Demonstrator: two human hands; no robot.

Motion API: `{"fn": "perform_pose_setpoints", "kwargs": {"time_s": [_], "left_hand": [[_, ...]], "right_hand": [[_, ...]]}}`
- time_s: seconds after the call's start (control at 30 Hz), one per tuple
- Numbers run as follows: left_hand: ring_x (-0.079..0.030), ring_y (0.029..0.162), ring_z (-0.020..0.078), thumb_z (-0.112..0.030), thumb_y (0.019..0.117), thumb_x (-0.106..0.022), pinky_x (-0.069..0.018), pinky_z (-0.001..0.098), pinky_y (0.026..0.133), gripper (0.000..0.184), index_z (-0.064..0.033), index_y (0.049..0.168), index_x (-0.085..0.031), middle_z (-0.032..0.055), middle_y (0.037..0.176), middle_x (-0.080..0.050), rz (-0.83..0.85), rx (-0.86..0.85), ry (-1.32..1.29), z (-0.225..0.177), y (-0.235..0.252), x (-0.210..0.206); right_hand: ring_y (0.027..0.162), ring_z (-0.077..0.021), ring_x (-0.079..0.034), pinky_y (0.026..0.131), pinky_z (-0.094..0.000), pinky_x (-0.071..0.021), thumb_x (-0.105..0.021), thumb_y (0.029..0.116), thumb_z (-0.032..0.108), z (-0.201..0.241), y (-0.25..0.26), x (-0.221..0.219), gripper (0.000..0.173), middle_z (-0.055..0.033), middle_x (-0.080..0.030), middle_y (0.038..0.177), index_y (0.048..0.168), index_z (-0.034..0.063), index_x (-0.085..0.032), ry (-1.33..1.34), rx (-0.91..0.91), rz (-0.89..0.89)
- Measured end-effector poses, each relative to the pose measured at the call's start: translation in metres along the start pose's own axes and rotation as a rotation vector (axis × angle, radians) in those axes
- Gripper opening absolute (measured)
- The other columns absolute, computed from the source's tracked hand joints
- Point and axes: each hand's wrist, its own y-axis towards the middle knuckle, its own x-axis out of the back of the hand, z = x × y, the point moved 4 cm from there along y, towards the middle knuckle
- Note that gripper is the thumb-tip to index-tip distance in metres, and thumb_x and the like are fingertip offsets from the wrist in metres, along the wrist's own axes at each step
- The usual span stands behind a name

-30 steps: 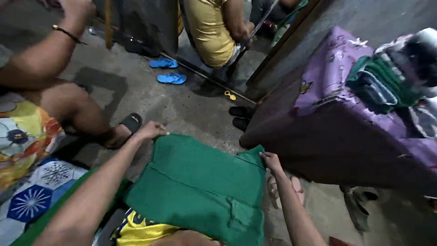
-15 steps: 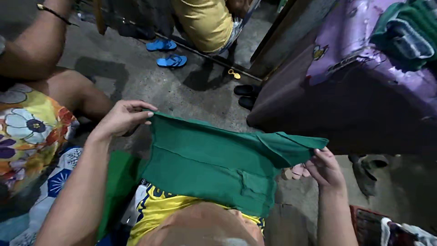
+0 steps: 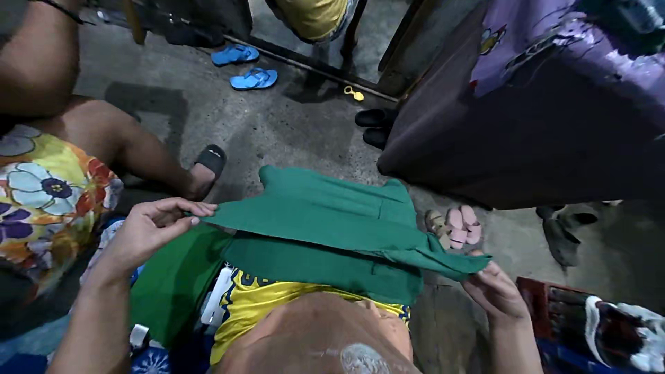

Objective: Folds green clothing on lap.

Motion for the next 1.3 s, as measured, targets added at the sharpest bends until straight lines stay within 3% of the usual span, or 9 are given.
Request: {"fn": "perform_pose_setpoints", "kwargs": {"time_s": [0.37,0.6,0.73,0.83,0.9,0.97,1.03,1.17,1.3], "left_hand": [[-0.074,0.101,0.0215,-0.031,0.085,-0.071,-0.0606,0.0362,0.091,0.013,-0.0222,0.094,-0.075,0.0017,0.099,-0.077,0.074,-0.003,-0.022,0.04,-0.016,-0.003],[-0.074,0.099,0.0208,-0.026,0.0829,-0.068,-0.0603,0.0355,0.091,0.011,-0.022,0.09,-0.075,0.0008,0.095,-0.077,0.093,0.047,-0.015,0.052,-0.023,-0.011],[-0.074,0.101,0.0223,-0.013,0.086,-0.057,-0.0596,0.0385,0.096,0.016,-0.0135,0.081,-0.072,0.0033,0.094,-0.077,0.128,0.057,0.025,0.057,-0.022,-0.014],[-0.072,0.096,0.0183,0.002,0.0935,-0.047,-0.0577,0.0399,0.093,0.025,-0.0008,0.094,-0.072,0.0083,0.098,-0.075,0.034,0.21,0.208,0.052,-0.01,-0.021],[-0.068,0.095,0.021,-0.005,0.105,-0.046,-0.0552,0.044,0.088,0.026,0.0011,0.115,-0.069,0.0139,0.109,-0.072,-0.053,0.347,0.264,0.057,0.004,-0.031],[-0.069,0.106,0.0264,-0.022,0.1107,-0.042,-0.0544,0.0477,0.093,0.036,-0.0001,0.131,-0.062,0.0182,0.123,-0.068,-0.088,0.479,0.189,0.067,0.02,-0.046],[-0.066,0.109,0.029,-0.037,0.1115,-0.037,-0.0526,0.0498,0.094,0.047,-0.0024,0.136,-0.058,0.0191,0.127,-0.065,-0.085,0.597,0.095,0.076,0.032,-0.064],[-0.064,0.098,0.0303,-0.048,0.1099,-0.033,-0.0511,0.0539,0.088,0.059,0.0008,0.124,-0.064,0.0211,0.109,-0.067,-0.114,0.684,0.06,0.085,0.045,-0.088],[-0.062,0.095,0.0236,-0.044,0.11,-0.037,-0.0509,0.049,0.085,0.051,-0.0006,0.124,-0.06,0.0163,0.107,-0.064,-0.202,0.629,-0.03,0.093,0.044,-0.094]], "right_hand": [[0.099,-0.0053,-0.07,0.09,-0.0273,-0.0583,-0.072,0.0926,0.028,-0.034,-0.017,0.008,0.025,0.0033,-0.076,0.108,0.117,0.024,-0.075,-0.032,-0.147,-0.019],[0.099,-0.006,-0.07,0.092,-0.0285,-0.0576,-0.074,0.0912,0.026,-0.047,-0.021,0.016,0.023,0.0029,-0.076,0.107,0.113,0.0234,-0.077,-0.067,-0.21,-0.043],[0.101,-0.0047,-0.068,0.092,-0.0269,-0.0561,-0.066,0.0924,0.016,-0.053,-0.023,0.021,0.028,0.005,-0.074,0.111,0.119,0.0176,-0.073,-0.389,-0.412,0.06],[0.115,-0.0141,-0.067,0.1,-0.0341,-0.0543,-0.055,0.0894,0.008,-0.042,-0.018,0.024,0.042,-0.0047,-0.07,0.126,0.131,0.0036,-0.062,-0.612,-0.551,0.112],[0.111,-0.0186,-0.068,0.097,-0.037,-0.0555,-0.054,0.0914,0.009,-0.027,-0.008,0.031,0.04,-0.0105,-0.071,0.121,0.13,-0.001,-0.061,-0.708,-0.484,-0.064],[0.095,-0.0199,-0.069,0.088,-0.0377,-0.0572,-0.052,0.1025,0.007,-0.019,0.009,0.038,0.024,-0.014,-0.072,0.106,0.119,-0.0058,-0.063,-0.727,-0.329,-0.408],[0.084,-0.0212,-0.067,0.08,-0.0415,-0.057,-0.051,0.108,0.019,-0.02,0.033,0.04,0.029,-0.0154,-0.069,0.095,0.11,-0.0063,-0.065,-0.847,-0.266,-0.68],[0.091,-0.0445,-0.067,0.082,-0.0681,-0.0503,-0.057,0.1009,0.054,-0.034,0.064,0.027,0.058,-0.0258,-0.069,0.095,0.104,-0.0019,-0.07,-1.279,-0.533,-0.633],[0.087,-0.0427,-0.067,0.08,-0.0655,-0.0507,-0.065,0.1011,0.037,-0.041,0.064,0.029,0.04,-0.0243,-0.069,0.089,0.094,-0.0023,-0.07,-1.316,-0.537,-0.614]]}}
